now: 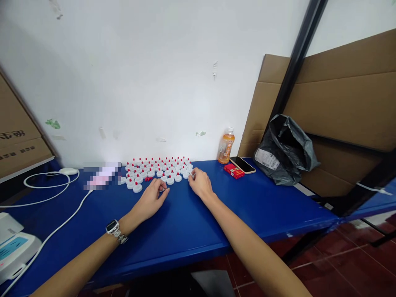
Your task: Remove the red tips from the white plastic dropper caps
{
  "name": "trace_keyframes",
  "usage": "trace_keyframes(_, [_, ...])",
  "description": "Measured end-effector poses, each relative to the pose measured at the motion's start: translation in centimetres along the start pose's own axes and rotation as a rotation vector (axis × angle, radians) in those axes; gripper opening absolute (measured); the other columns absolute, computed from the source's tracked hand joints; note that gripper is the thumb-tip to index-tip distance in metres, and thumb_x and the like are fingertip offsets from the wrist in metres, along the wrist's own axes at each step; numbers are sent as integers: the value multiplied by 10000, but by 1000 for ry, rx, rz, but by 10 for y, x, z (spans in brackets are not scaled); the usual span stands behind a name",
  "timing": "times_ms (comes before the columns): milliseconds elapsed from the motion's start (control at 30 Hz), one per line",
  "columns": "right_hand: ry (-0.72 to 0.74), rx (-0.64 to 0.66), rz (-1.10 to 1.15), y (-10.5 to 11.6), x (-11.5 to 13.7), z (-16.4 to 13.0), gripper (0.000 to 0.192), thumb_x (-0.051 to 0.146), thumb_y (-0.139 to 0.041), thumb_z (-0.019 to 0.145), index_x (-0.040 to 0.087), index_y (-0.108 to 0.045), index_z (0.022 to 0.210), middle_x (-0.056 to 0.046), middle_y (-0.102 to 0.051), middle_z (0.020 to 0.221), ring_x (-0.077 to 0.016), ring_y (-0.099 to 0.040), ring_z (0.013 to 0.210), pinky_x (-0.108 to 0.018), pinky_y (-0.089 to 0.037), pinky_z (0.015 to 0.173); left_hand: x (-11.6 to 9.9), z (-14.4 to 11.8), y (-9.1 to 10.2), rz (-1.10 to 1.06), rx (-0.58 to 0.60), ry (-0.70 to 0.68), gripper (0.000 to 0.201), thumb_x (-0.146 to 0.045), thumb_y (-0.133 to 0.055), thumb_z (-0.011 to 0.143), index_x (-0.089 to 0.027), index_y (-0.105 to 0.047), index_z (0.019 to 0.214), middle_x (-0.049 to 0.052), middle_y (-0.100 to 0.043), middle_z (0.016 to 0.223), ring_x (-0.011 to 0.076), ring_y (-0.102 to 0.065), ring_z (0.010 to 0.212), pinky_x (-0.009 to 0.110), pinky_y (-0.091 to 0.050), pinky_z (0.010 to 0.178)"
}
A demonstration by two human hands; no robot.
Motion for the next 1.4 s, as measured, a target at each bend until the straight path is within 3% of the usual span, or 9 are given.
trace_keyframes(133, [122, -13, 181, -5, 25, -10, 71, 239, -550, 857, 197, -591, 817, -2, -632, 699, -135, -564, 626, -242, -389, 616, -23, 4, 1, 5, -41, -80, 161, -324, -456, 951, -204, -496, 1051, 60, -535, 1065, 203, -583, 940, 369, -503, 812])
trace_keyframes(233, [229, 70, 443, -12, 55, -27, 115, 299, -569, 866, 193, -600, 836, 12, -614, 680, -130, -550, 613, -235, -411, 600, -36, -2, 9, 32, -76, -146, 295, -326, -508, 935, -211, -461, 1203, 94, -515, 1202, 240, -547, 1088, 403, -489, 906])
trace_keyframes(400, [299, 219, 608, -27, 91, -48, 209, 374, -567, 897, 186, -648, 852, -4, -662, 747, -130, -564, 660, -242, -417, 618, -20, -20, 14, -32, 77, -97, 218, -326, -372, 1004, -224, -498, 1149, 65, -588, 1069, 216, -577, 1008, 381, -476, 893])
trace_keyframes(567, [388, 126, 186, -37, 119, -26, 172, 311, -550, 908, 195, -674, 881, -39, -690, 843, -183, -590, 829, -323, -405, 794, 20, -39, 32, -50, 65, 41, 281, -390, -305, 1021, -214, -524, 1019, 51, -587, 986, 204, -579, 943, 375, -453, 887])
trace_keyframes(733, [632, 215, -416, -88, 163, 5, 219, 286, -554, 894, 155, -713, 969, -147, -679, 1055, -303, -507, 1088, -448, -284, 961, 42, -43, 38, -63, 46, 158, 177, -343, -428, 964, -197, -507, 1024, 60, -601, 978, 208, -575, 869, 374, -469, 830])
trace_keyframes(900, [629, 277, -547, -126, 171, 23, 208, 225, -550, 884, 121, -727, 923, -167, -708, 1012, -324, -511, 1100, -457, -254, 987, 45, -43, 35, -76, 43, 110, 193, -273, -404, 954, -199, -499, 1104, 89, -607, 1067, 232, -588, 969, 395, -472, 881])
trace_keyframes(1067, [568, 224, -302, -111, 166, 23, 165, 157, -560, 869, 157, -698, 778, -129, -724, 863, -284, -577, 1004, -441, -329, 948, 47, -43, 32, -88, 51, 95, 212, -295, -387, 968, -205, -498, 1125, 103, -603, 1110, 253, -593, 1045, 425, -477, 919])
trace_keyframes(1267, [343, 212, 473, -69, 146, -3, 96, 244, -606, 846, 180, -672, 817, -20, -710, 768, -143, -627, 699, -257, -450, 659, 46, -46, 33, -93, 36, 156, 459, -350, -415, 971, -167, -353, 1387, 155, -621, 1153, 279, -628, 1063, 442, -502, 901])
trace_keyframes(1400, [305, 244, 597, -69, 139, -24, 135, 289, -637, 828, 171, -677, 776, -22, -701, 717, -136, -618, 642, -249, -453, 613, 43, -49, 33, -77, 39, 181, 592, -333, -429, 972, -161, -218, 1497, 196, -585, 1281, 294, -615, 1142, 468, -490, 944])
Point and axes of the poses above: each hand's wrist, its own z-axis towards the middle knuckle, its own y-axis out of the back of the hand, x = y × z, the point moved 8 cm from there along z, towards the middle knuckle
